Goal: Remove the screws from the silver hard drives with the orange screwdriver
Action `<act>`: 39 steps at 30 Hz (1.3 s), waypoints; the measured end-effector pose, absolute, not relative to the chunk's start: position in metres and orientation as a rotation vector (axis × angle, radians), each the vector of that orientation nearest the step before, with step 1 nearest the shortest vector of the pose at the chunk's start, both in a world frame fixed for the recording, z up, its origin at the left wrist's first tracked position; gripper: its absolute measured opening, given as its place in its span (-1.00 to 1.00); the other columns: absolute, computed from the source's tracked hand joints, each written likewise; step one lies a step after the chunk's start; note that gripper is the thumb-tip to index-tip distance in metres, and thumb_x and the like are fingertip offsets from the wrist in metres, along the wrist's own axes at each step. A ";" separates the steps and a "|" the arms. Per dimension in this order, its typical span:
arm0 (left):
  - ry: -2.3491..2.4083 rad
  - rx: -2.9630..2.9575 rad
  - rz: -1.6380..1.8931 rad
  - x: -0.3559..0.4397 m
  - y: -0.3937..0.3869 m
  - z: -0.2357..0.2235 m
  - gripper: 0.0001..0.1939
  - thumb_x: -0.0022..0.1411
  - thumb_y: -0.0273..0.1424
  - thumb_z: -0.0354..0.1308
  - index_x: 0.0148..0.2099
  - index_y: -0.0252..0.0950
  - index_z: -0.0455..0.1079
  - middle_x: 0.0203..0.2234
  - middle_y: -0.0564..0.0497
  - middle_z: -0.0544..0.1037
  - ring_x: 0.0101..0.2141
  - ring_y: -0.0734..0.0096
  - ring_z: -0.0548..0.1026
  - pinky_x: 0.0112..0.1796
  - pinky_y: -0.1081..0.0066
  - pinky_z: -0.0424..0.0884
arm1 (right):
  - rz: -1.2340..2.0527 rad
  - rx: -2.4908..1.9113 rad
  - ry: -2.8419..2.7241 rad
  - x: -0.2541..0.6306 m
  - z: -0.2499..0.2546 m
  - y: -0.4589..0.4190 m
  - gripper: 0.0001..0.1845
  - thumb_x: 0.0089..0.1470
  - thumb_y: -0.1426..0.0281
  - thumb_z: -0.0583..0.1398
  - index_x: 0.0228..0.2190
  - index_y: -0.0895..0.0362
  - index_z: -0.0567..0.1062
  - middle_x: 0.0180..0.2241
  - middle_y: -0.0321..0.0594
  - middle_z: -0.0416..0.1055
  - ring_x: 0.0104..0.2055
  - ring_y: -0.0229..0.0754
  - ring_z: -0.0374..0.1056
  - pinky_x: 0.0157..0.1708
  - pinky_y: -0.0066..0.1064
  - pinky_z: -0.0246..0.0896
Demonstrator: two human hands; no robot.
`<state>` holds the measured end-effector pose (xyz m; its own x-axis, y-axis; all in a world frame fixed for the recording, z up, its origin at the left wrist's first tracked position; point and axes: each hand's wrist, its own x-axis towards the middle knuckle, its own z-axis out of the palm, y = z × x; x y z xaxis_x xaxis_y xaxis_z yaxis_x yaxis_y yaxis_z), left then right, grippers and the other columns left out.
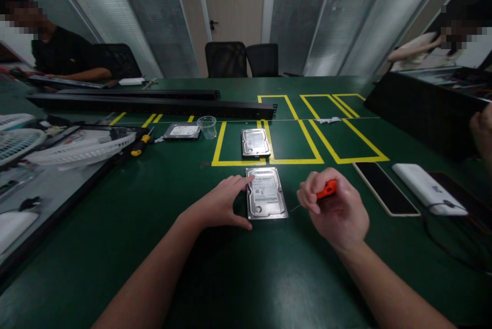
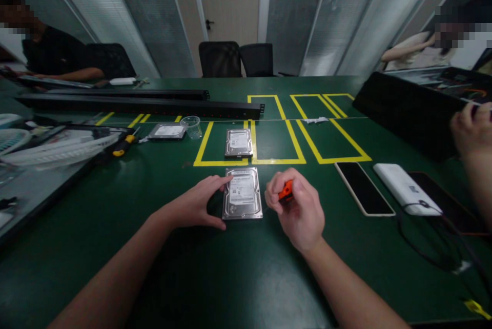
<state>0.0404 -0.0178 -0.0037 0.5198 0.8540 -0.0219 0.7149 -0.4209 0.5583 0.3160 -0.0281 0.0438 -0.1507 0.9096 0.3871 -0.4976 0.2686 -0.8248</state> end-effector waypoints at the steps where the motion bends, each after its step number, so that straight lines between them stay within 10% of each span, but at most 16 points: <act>1: 1.276 2.248 0.365 0.040 -0.018 -0.004 0.26 -0.01 -0.06 0.56 0.57 -0.10 -0.05 0.28 -0.19 0.37 0.24 -0.09 0.38 0.22 -0.04 0.36 | 1.311 -0.467 -1.147 0.318 0.043 -0.029 -0.66 0.32 0.18 0.12 -0.43 0.06 0.48 -0.54 -0.29 0.25 -0.61 -0.28 0.04 -0.58 -0.38 -0.04; 30: 1.269 2.164 0.308 0.042 -0.016 0.000 0.29 -0.04 0.02 0.55 0.57 -0.06 -0.06 0.31 -0.16 0.33 0.26 -0.17 0.32 0.22 -0.07 0.33 | 1.446 -0.372 -1.211 0.320 0.040 -0.029 -0.56 0.43 0.22 -0.01 -0.31 0.13 0.57 -0.48 -0.22 0.32 -0.53 -0.25 0.12 -0.50 -0.30 -0.02; 39: 1.269 2.187 0.322 0.042 -0.016 -0.001 0.28 -0.04 -0.01 0.56 0.57 -0.06 -0.04 0.30 -0.17 0.33 0.27 -0.18 0.30 0.24 -0.08 0.30 | 1.442 -0.388 -1.287 0.320 0.042 -0.030 -0.90 0.34 0.28 0.22 -0.22 0.03 0.43 -0.32 -0.27 0.46 -0.50 -0.26 0.32 -0.48 -0.34 0.12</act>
<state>0.0422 -0.0160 -0.0011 0.5173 0.8521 -0.0795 0.7110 -0.3762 0.5942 0.3202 -0.0299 0.0416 -0.3366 0.8520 0.4010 -0.4950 0.2022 -0.8451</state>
